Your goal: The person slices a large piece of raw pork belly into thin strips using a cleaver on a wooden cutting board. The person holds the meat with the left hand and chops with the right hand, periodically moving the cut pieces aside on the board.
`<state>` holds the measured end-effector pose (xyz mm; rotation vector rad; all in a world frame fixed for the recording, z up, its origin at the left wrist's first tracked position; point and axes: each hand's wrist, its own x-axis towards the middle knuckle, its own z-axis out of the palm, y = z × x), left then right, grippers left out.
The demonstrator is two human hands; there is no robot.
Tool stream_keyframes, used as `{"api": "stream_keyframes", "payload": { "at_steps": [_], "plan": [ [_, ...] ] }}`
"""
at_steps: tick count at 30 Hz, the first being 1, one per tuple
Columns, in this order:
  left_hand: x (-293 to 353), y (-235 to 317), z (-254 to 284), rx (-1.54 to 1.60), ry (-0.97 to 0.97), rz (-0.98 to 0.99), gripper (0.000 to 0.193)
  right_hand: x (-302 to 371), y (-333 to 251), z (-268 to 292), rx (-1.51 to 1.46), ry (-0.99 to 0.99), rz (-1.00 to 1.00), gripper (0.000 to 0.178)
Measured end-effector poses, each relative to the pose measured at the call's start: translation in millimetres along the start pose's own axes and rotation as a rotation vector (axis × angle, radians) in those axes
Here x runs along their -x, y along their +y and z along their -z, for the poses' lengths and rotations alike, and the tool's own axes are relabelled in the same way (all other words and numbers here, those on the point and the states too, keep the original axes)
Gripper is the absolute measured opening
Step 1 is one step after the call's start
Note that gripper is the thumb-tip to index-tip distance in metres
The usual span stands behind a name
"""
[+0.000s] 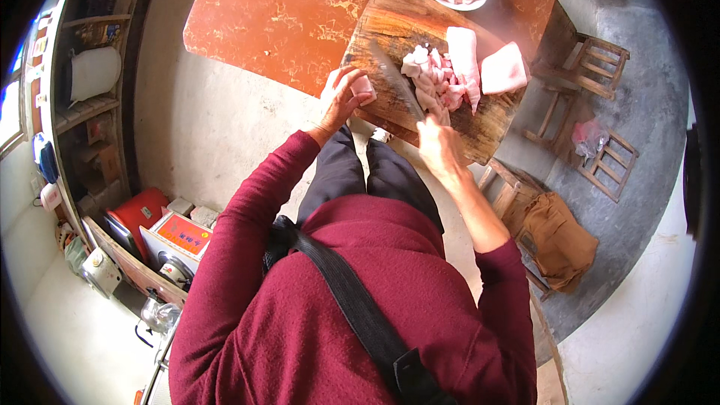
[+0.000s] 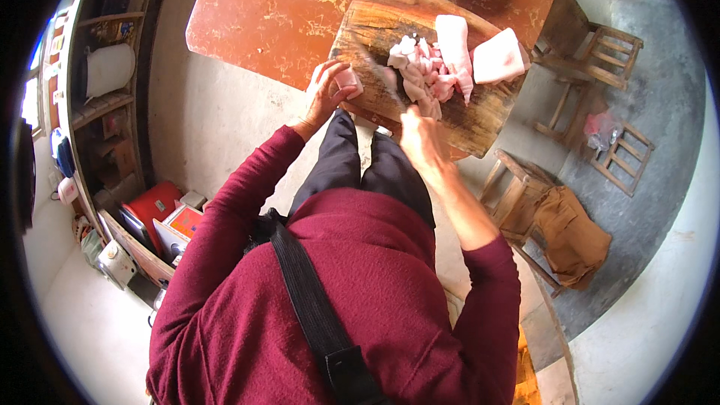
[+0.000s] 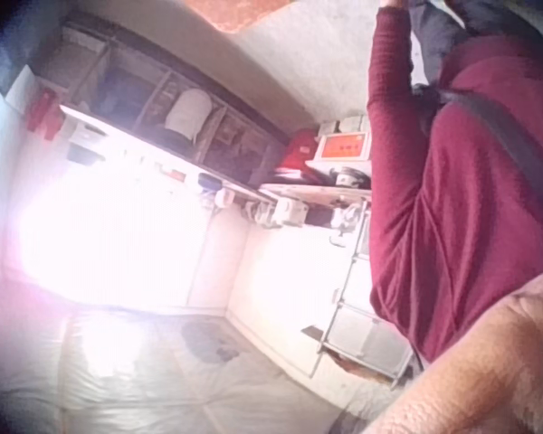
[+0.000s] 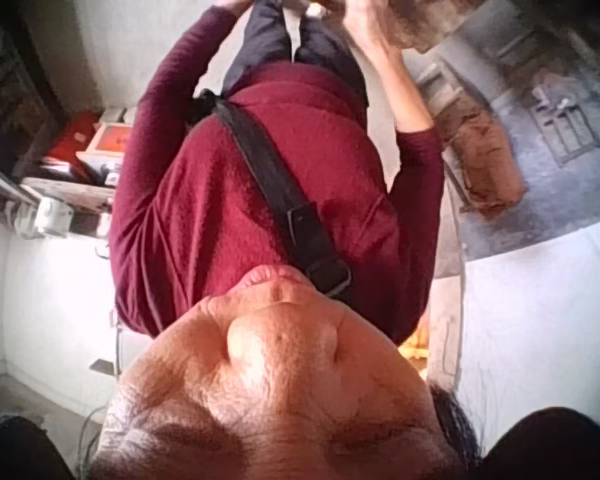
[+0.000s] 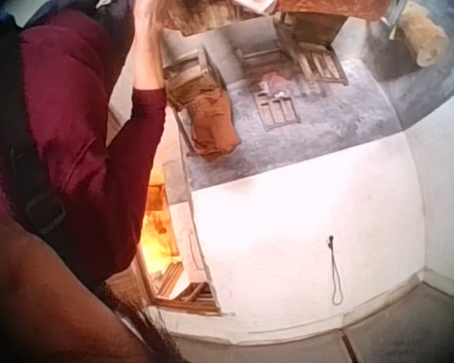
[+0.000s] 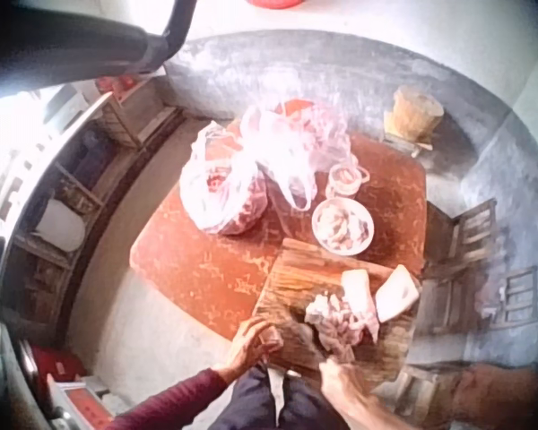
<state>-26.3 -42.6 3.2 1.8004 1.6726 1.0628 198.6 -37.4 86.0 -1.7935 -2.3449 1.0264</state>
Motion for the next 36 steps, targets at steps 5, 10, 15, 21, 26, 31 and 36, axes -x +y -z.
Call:
{"api": "stream_keyframes", "payload": {
  "at_steps": [5, 10, 15, 21, 26, 31, 36],
  "plan": [
    [2, 17, 2, 0.044, -0.09, 0.323, 0.039, 11, 28, 20, -0.021, 0.135, -0.138, 0.024],
    [-17, 27, -13, -0.188, -0.124, 0.005, 0.038, 17, 16, 18, -0.066, 0.167, -0.127, 0.026],
    [-22, 30, -23, -0.019, -0.286, -0.222, 0.04, 22, 6, 15, -0.102, 0.186, -0.087, 0.024],
    [-10, 32, -16, -0.053, -0.174, -0.098, 0.038, 31, 6, 12, -0.068, 0.202, -0.048, 0.02],
    [-7, 22, -26, 0.022, -0.133, -0.115, 0.032, 43, 4, 10, 0.019, 0.154, 0.037, 0.015],
    [-10, 24, -25, 0.058, -0.105, -0.089, 0.026, 59, -7, 8, 0.043, 0.112, 0.048, 0.008],
    [-8, 14, -32, 0.056, -0.11, -0.11, 0.021, 67, -4, -5, 0.008, 0.078, 0.026, 0.009]
  ]
}}
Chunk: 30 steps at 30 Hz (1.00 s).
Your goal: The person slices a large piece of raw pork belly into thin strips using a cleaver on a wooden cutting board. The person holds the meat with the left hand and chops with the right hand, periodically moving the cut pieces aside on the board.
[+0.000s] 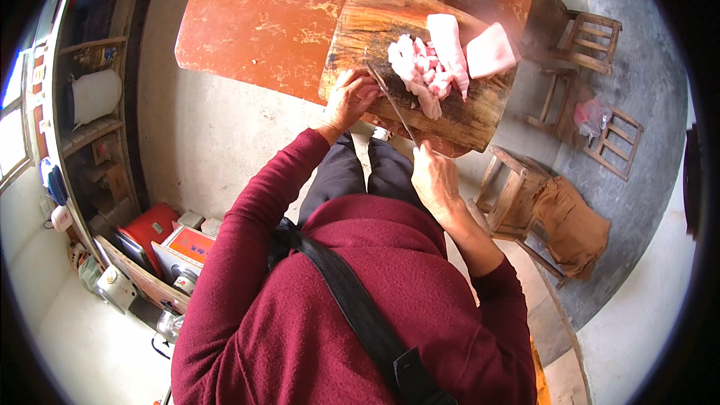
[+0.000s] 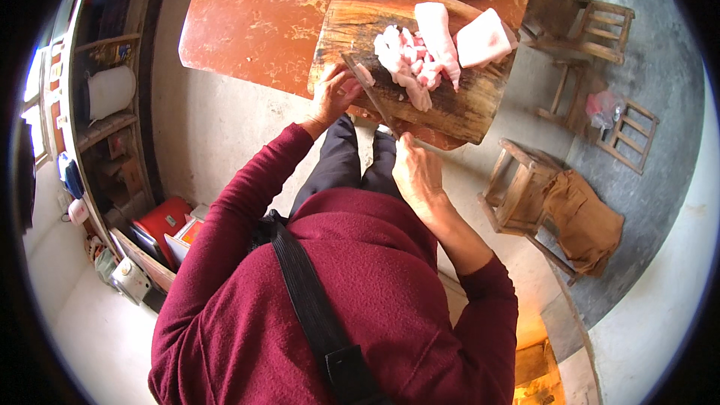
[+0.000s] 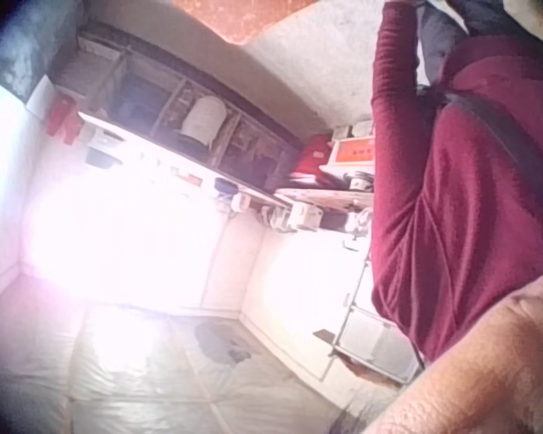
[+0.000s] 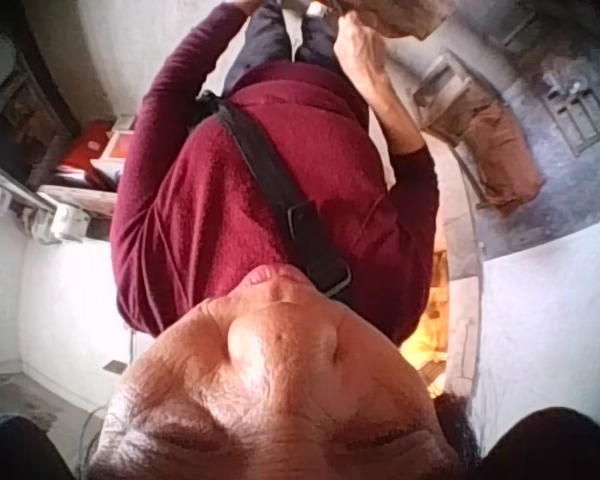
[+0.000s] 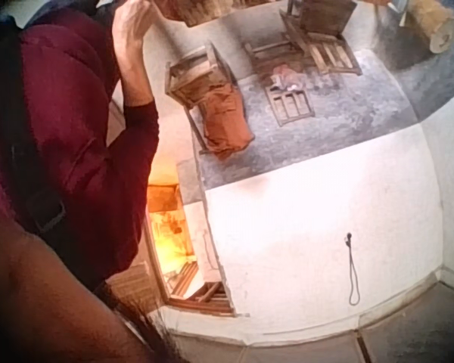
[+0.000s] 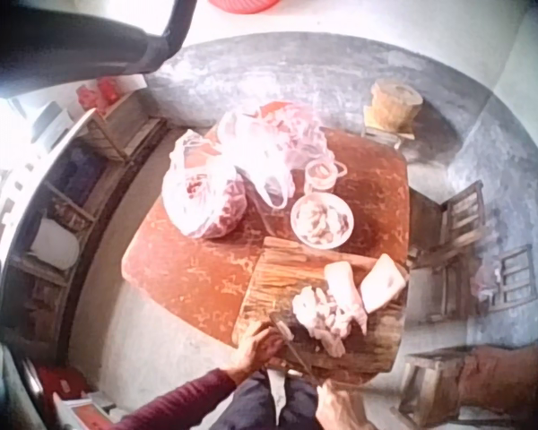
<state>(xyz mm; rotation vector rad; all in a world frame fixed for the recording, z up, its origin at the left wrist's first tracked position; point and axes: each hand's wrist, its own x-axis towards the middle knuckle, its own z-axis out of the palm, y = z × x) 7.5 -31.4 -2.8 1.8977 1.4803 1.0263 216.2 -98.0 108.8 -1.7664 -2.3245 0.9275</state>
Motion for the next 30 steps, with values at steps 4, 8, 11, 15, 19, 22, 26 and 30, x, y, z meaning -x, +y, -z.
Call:
{"api": "stream_keyframes", "payload": {
  "at_steps": [4, 8, 11, 15, 19, 22, 26, 30],
  "plan": [
    [-3, -3, -1, 0.027, 0.033, 0.042, 0.022, -10, -10, 2, 0.015, -0.064, -0.037, 0.012],
    [-2, -10, 2, 0.008, -0.024, 0.083, 0.026, -25, -16, 4, 0.041, -0.11, -0.037, 0.016],
    [-3, -9, 3, 0.002, -0.025, 0.102, 0.026, -36, -17, 2, 0.047, -0.084, -0.002, 0.014],
    [-5, -8, 3, 0.043, 0.002, 0.074, 0.025, -78, -22, -11, 0.058, -0.056, 0.034, 0.012],
    [-4, -8, 4, 0.01, -0.051, 0.081, 0.022, -117, -35, -16, 0.049, 0.016, 0.144, 0.01],
    [-2, -5, 3, 0.046, 0.035, 0.082, 0.019, -106, -26, -16, 0.023, -0.003, 0.132, 0.008],
    [-4, 3, 6, -0.025, 0.068, 0.124, 0.018, -66, 13, -1, 0.036, -0.038, 0.085, 0.011],
    [2, 0, 4, -0.015, 0.112, 0.127, 0.023, -44, 25, 10, 0.097, 0.024, 0.008, 0.013]
  ]
}}
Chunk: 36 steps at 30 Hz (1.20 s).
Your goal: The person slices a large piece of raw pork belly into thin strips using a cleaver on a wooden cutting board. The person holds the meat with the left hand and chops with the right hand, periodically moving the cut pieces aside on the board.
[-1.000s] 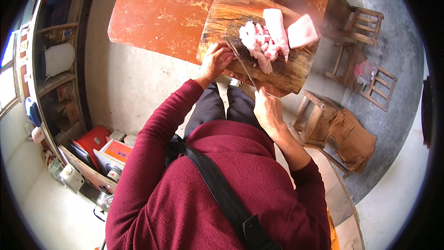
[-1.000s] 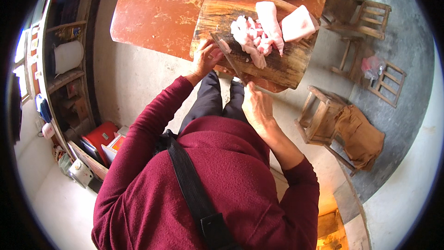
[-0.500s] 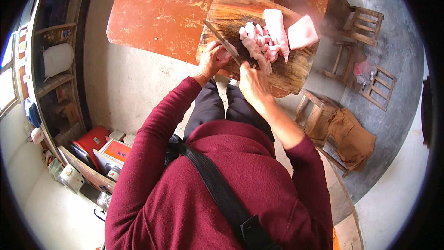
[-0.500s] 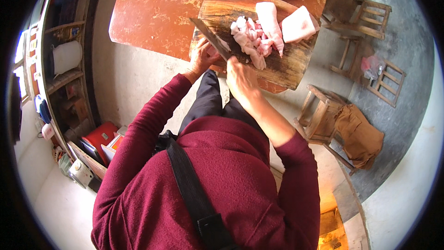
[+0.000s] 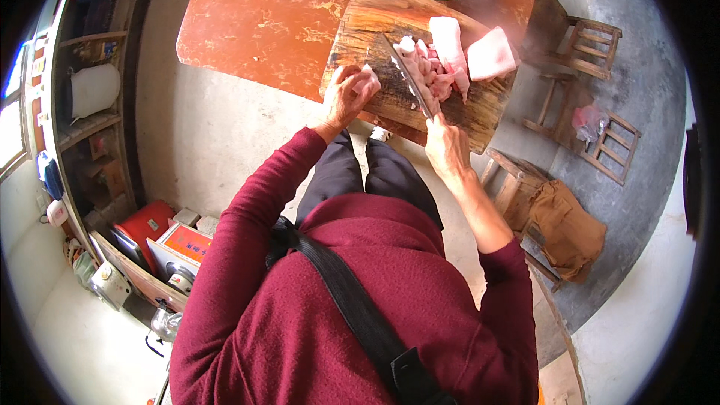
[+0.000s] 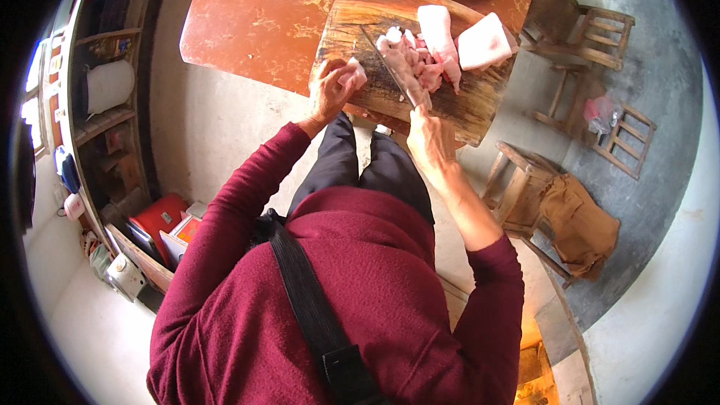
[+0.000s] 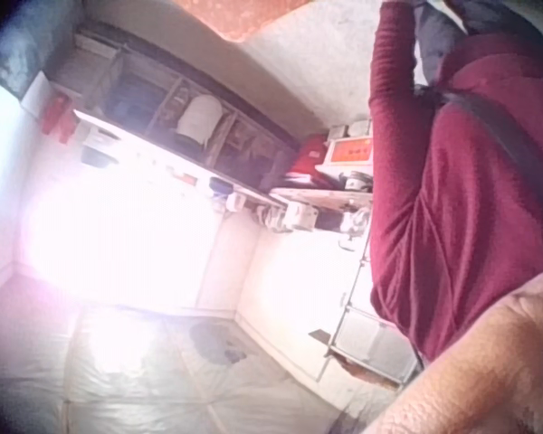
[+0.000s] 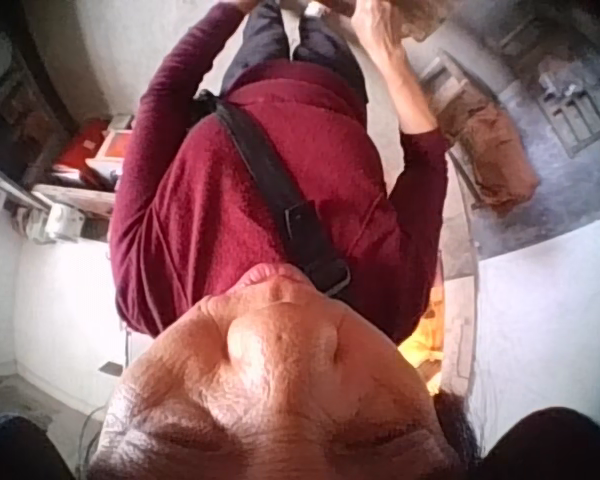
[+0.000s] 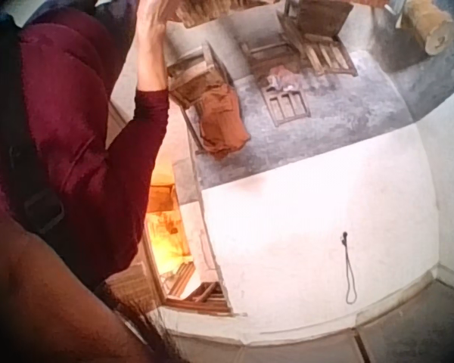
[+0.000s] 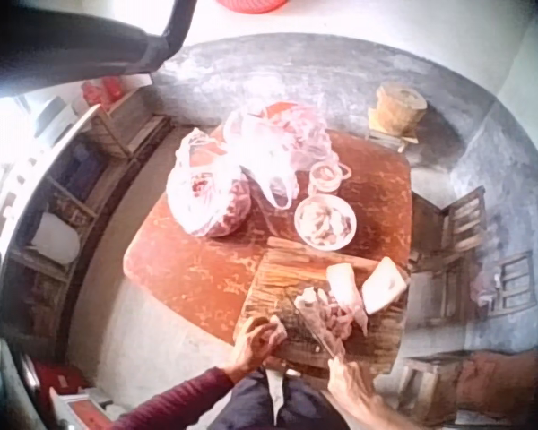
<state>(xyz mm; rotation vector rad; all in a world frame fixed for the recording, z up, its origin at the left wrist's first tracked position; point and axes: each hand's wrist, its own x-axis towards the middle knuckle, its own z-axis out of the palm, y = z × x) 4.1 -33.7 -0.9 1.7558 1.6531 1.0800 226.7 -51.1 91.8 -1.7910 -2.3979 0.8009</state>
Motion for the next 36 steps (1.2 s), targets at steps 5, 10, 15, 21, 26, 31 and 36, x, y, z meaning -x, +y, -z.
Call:
{"api": "stream_keyframes", "payload": {
  "at_steps": [5, 10, 15, 21, 26, 31, 36],
  "plan": [
    [1, 4, 1, 0.014, -0.026, -0.04, 0.025, 15, -17, 6, -0.015, -0.003, 0.099, 0.006],
    [1, -1, -4, -0.021, 0.018, -0.092, 0.02, 29, -19, 5, -0.035, -0.103, 0.05, 0.009],
    [-2, 4, -1, 0.024, -0.015, 0.012, 0.02, 10, -25, 0, -0.069, -0.147, 0.035, 0.009],
    [1, -9, -5, 0.099, -0.038, 0.049, 0.022, -55, -48, -21, -0.091, -0.057, 0.143, 0.009],
    [-4, 2, 5, -0.003, -0.119, -0.001, 0.023, -78, -61, -15, -0.067, -0.039, 0.146, 0.008],
    [5, 5, 5, 0.001, 0.001, 0.01, 0.025, -48, -28, -3, -0.018, 0.061, 0.148, 0.009],
    [14, 9, 3, 0.054, -0.053, 0.047, 0.026, -14, -24, 16, -0.018, -0.055, 0.099, 0.007]
  ]
}}
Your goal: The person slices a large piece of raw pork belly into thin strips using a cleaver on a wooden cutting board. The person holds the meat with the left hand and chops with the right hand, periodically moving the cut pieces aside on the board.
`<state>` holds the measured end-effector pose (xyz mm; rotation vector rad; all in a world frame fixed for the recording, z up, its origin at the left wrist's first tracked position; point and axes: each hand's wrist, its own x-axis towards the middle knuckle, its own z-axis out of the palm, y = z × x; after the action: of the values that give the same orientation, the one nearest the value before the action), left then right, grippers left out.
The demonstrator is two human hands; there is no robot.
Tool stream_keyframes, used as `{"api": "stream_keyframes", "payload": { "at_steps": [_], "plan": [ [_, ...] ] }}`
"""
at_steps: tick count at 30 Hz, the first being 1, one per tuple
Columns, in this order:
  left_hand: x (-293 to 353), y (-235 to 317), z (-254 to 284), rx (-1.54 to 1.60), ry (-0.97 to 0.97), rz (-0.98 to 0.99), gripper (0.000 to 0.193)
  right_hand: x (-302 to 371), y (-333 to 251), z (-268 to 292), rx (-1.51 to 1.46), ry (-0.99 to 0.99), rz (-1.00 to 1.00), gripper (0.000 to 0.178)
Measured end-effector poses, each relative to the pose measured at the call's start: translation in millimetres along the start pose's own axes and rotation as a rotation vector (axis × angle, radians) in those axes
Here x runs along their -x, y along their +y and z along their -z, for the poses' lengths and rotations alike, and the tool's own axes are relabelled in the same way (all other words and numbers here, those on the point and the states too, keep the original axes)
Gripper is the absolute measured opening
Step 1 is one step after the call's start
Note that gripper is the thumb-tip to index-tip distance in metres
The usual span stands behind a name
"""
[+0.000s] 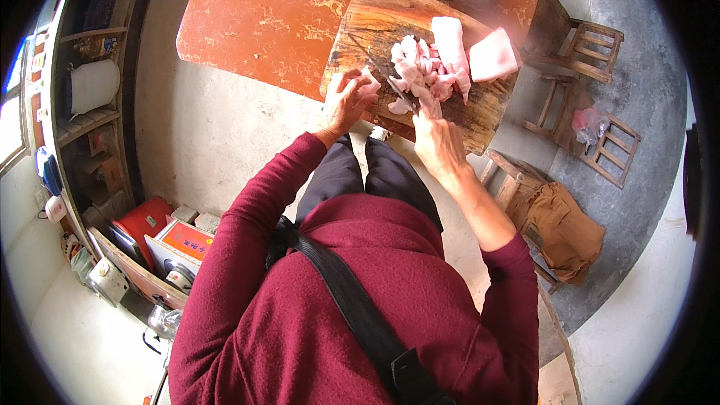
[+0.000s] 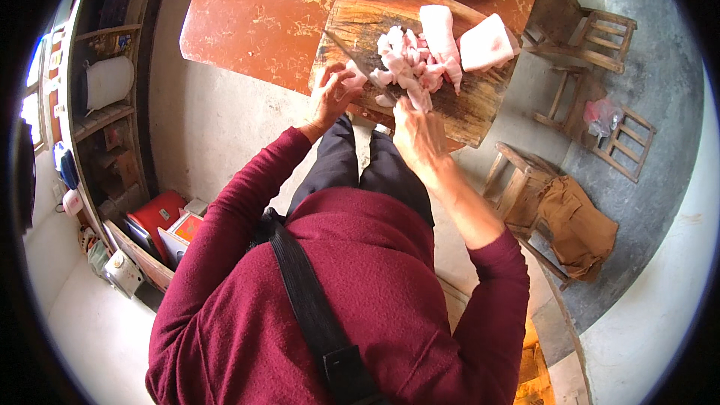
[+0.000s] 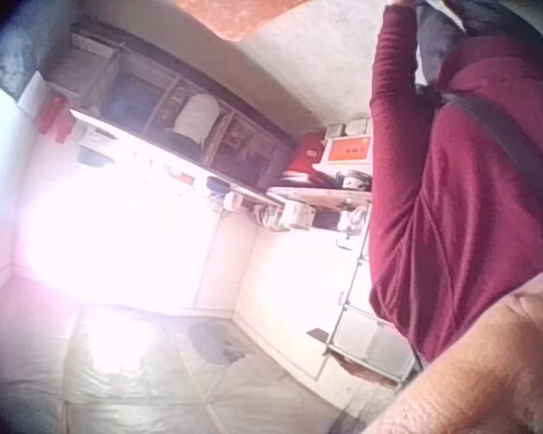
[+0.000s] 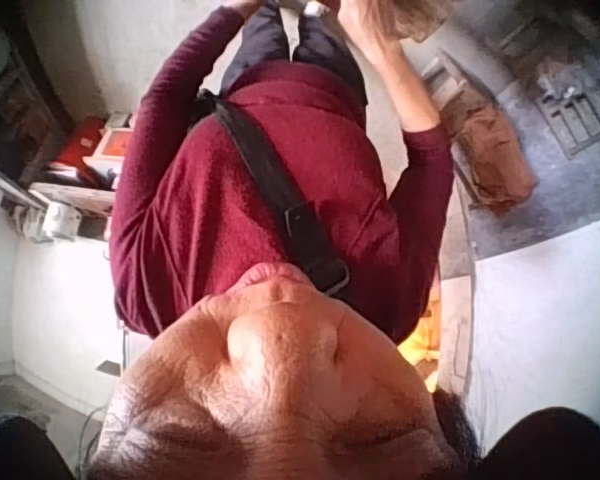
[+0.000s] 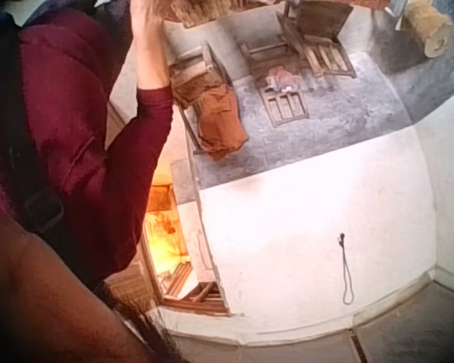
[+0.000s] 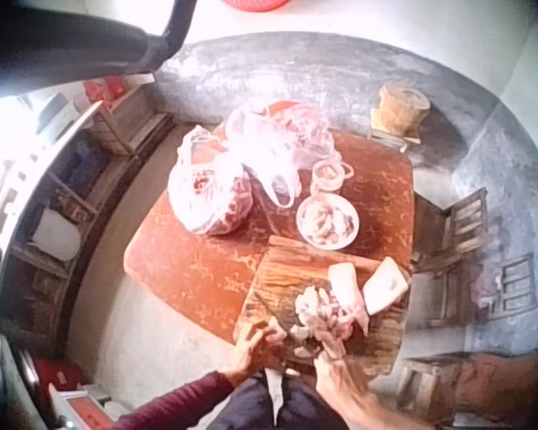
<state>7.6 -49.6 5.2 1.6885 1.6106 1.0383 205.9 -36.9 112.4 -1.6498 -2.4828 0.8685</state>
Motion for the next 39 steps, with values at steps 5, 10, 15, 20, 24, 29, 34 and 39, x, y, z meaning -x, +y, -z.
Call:
{"api": "stream_keyframes", "payload": {
  "at_steps": [5, 10, 15, 20, 24, 29, 34, 39],
  "plan": [
    [-5, -4, 2, -0.172, -0.032, -0.104, 0.009, 30, -1, -7, 0.034, -0.03, 0.046, 0.009],
    [-9, -14, 3, -0.101, 0.0, -0.179, 0.007, 23, -5, -7, 0.037, -0.123, -0.02, 0.012],
    [-11, -19, 6, -0.066, 0.026, -0.179, 0.013, -17, -15, -18, -0.027, -0.041, 0.089, 0.012],
    [-17, -29, 9, -0.073, 0.024, -0.193, 0.015, -82, -41, -43, 0.001, 0.147, 0.218, 0.015],
    [-19, -25, 10, -0.064, 0.004, -0.224, 0.008, -79, -33, -46, -0.048, 0.193, 0.224, 0.015],
    [-20, -21, 13, -0.148, 0.019, -0.297, 0.014, -41, 3, -16, -0.02, -0.068, 0.033, 0.013],
    [-17, -23, 8, -0.152, 0.029, -0.248, 0.023, -20, -5, -2, 0.04, -0.021, -0.016, 0.015],
    [-19, -26, 8, -0.135, 0.007, -0.259, 0.023, -11, -2, -20, 0.091, 0.064, 0.081, 0.014]
  ]
}}
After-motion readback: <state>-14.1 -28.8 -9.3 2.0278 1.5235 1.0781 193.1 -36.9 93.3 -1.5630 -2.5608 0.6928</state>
